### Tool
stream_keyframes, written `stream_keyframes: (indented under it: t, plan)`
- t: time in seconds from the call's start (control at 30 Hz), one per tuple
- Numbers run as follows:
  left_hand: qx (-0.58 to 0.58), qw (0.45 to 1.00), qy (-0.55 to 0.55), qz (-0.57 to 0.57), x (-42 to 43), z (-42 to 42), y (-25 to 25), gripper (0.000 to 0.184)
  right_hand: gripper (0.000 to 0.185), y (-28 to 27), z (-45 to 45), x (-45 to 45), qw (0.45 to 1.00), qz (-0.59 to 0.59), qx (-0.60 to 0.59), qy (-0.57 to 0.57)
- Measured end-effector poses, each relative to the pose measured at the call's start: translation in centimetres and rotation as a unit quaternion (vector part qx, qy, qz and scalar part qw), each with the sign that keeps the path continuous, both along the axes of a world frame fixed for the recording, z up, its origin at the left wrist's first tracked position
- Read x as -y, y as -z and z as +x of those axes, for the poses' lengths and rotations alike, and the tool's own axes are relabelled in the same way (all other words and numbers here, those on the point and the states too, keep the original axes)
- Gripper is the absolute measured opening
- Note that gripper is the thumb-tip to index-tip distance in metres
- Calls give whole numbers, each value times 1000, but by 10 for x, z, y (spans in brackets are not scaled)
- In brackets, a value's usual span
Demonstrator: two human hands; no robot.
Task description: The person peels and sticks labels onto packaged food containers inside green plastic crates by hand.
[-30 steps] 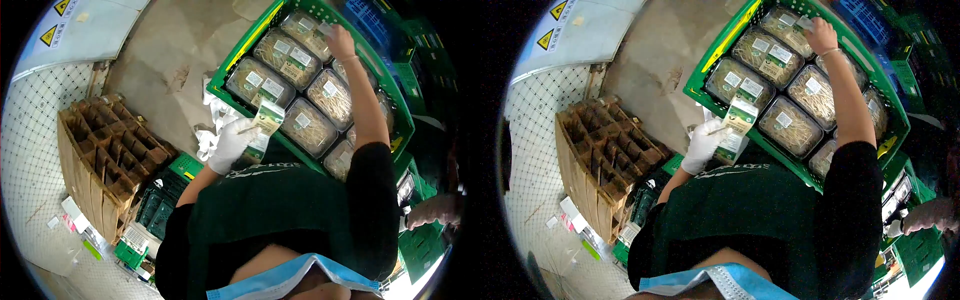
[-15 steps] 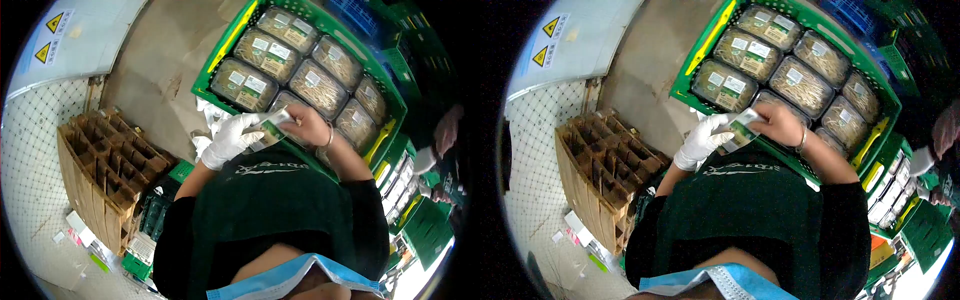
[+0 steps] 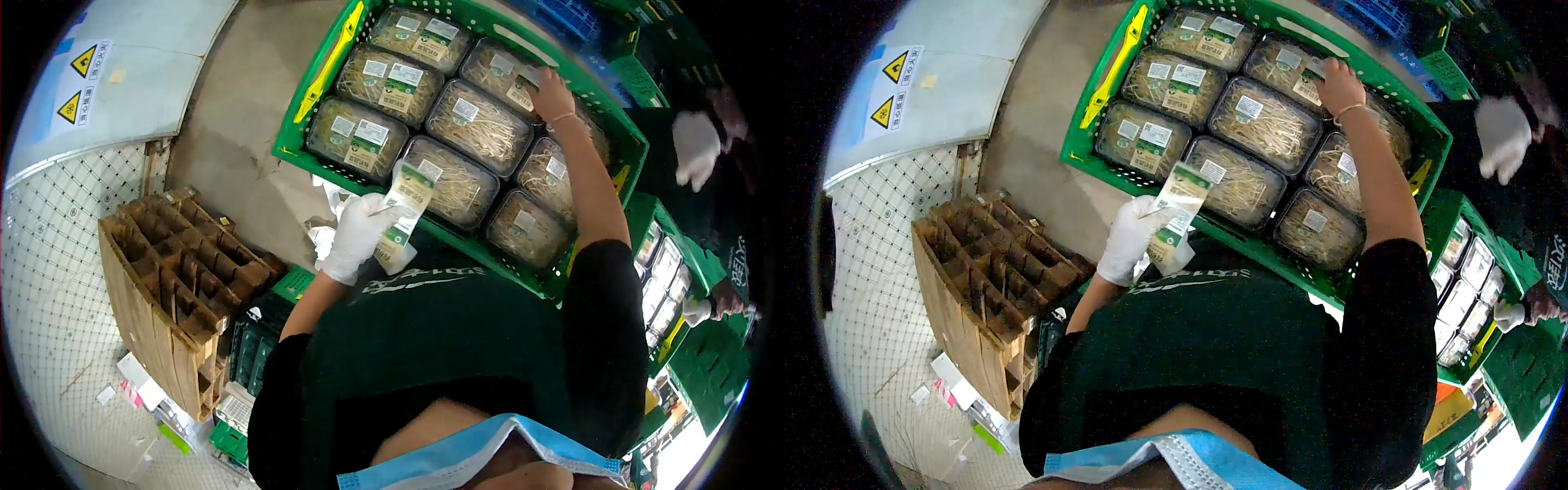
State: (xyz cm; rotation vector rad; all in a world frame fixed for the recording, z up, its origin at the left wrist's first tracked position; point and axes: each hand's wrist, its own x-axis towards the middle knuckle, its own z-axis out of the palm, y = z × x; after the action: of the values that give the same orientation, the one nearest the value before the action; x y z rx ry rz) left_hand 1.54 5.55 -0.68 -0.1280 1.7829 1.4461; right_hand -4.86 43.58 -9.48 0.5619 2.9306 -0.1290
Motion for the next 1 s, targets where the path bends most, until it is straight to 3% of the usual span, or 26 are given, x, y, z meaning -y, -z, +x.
stream_keyframes:
  t: [0.13, 0.2, 0.23, 0.27, 0.3, 0.37, 0.4, 0.43, 0.47, 0.5, 0.57, 0.6, 0.63, 0.67, 0.73, 0.8, 0.83, 0.9, 1.0]
  plan:
    - [48, 998, -26, 35, 7, 13, -15, 16, 60, 7, 8, 17, 997, 73, 25, 16]
    - [6, 996, -23, 82, 8, 21, -12, 21, 65, -4, 30, 30, 987, 136, -67, 53]
    - [4, 995, 5, 97, 9, 22, -7, 26, 67, -14, 42, 44, 994, 57, -76, 52]
    - [4, 995, 4, 100, 6, 27, -6, 26, 68, -46, 50, 68, 982, -162, 24, 90]
    - [-24, 991, -2, 133, 1, 32, -5, 26, 63, -55, 68, 88, 944, -330, -20, 4]
    - [-49, 990, 22, 130, 6, 37, 4, 30, 52, -73, 104, 127, 689, -717, 5, -107]
    - [-52, 990, 25, 130, 11, 31, 6, 30, 42, -88, 113, 141, 710, -690, -19, -142]
    - [-137, 979, 138, 61, 15, 23, 8, 37, 33, -105, 118, 147, 803, -577, -28, -145]
    - [-218, 944, 248, -11, 17, 18, 10, 44, 24, -107, 123, 152, 816, -546, -82, -170]
    - [-283, 922, 256, -60, 17, 20, 18, 35, 22, -105, 129, 155, 816, -550, -69, -167]
    - [-244, 956, 102, 126, -21, 30, -14, 24, 19, -113, 139, 166, 829, -531, -59, -166]
    - [-186, 969, 80, 144, -27, 34, -19, 22, 18, -108, 146, 176, 816, -545, -132, -141]
    - [-258, 960, 82, 68, -29, 36, -21, 14, 18, -108, 149, 178, 847, -500, -134, -121]
    - [-252, 962, 101, -27, -30, 36, -19, 9, 18, -108, 151, 177, 875, -453, -135, -101]
    - [-259, 957, 124, -38, -24, 34, -20, 16, 16, -99, 142, 164, 881, -430, -171, -101]
    - [-241, 955, 171, -42, -15, 28, -20, 14, 18, -85, 116, 132, 938, -305, -161, -33]
    - [-192, 975, 90, 65, -5, 31, -5, 11, 21, -88, 100, 118, 962, -252, -102, -3]
    - [-211, 967, 141, 20, 19, 25, 4, 17, 31, -36, 81, 95, 964, -146, -177, -132]
    - [-150, 981, 122, -6, 31, 27, 5, 17, 35, 4, 63, 97, 991, 31, -86, -98]
